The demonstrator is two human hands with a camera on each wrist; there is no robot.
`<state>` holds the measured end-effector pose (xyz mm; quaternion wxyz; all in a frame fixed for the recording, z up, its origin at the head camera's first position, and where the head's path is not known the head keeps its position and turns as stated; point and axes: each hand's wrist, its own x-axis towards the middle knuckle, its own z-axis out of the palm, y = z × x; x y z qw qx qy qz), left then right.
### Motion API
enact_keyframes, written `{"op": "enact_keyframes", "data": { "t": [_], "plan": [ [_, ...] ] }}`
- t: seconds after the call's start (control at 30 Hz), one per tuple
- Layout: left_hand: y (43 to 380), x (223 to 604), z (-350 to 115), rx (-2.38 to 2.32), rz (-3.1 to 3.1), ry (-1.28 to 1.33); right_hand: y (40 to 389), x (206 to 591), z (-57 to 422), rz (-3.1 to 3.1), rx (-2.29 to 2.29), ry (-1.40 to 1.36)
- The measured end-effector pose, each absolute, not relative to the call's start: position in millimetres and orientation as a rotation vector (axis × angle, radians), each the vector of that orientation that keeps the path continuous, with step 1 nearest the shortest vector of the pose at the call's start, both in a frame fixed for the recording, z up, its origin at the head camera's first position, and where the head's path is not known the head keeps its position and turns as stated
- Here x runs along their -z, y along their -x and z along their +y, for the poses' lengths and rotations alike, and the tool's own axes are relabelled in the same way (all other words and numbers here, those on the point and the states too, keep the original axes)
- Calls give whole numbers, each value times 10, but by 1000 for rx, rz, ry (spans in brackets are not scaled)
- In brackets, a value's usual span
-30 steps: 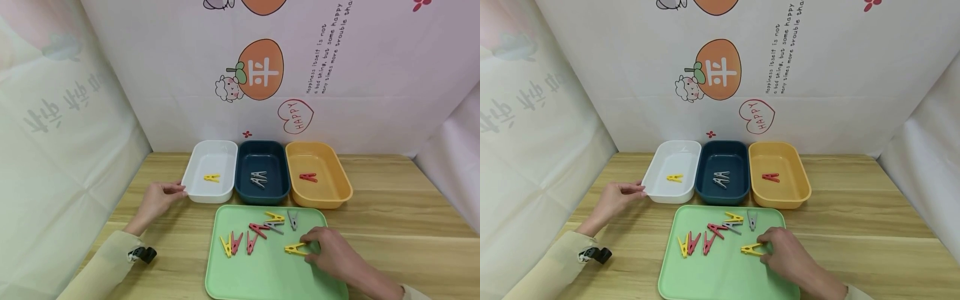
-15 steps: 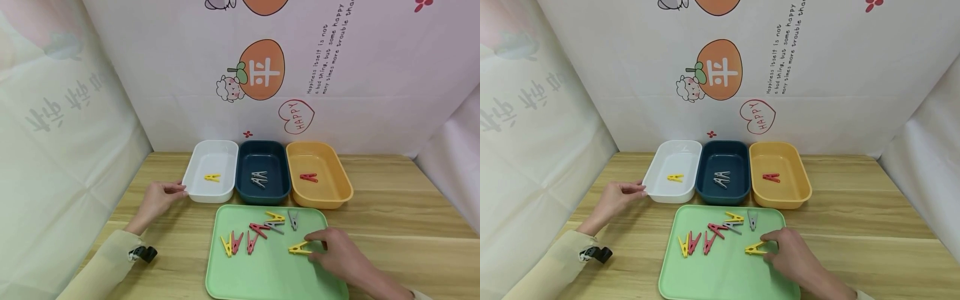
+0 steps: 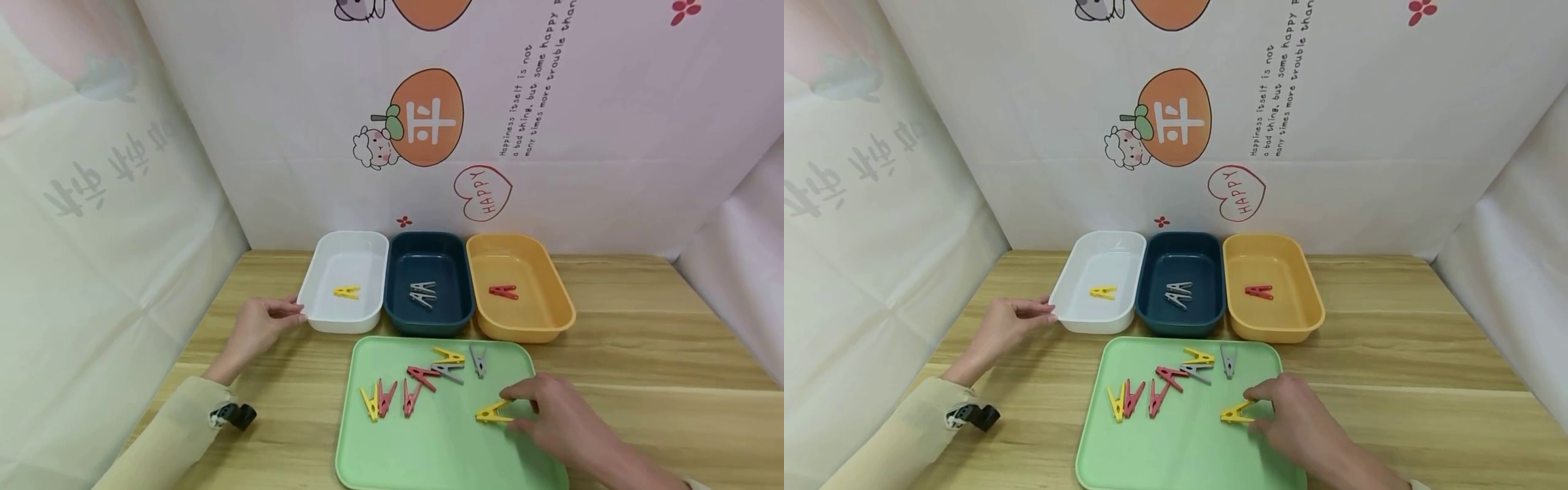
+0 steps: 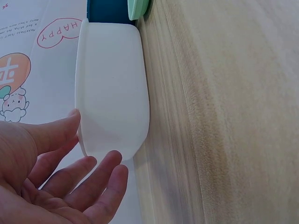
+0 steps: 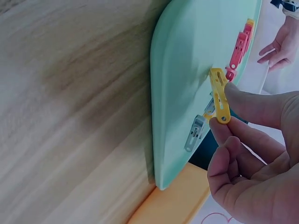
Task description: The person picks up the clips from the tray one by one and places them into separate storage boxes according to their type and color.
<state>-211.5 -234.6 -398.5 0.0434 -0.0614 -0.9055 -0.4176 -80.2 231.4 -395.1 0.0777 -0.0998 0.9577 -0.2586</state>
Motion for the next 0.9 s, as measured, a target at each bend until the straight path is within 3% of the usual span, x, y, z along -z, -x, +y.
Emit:
{"op": "enact_keyframes", "data": {
  "t": [0.2,0.5,0.9],
  "plan": [
    [2115,3991,-2348,1280,-2770,182,775,3912,2310,2898,725,419],
    [2116,3997,-2349,1297,-2761,188,791,3765,2212,2836,694,291],
    [2112,4001,-2346,1281,-2759,190,826,3576,2115,2890,785,481]
  ]
}}
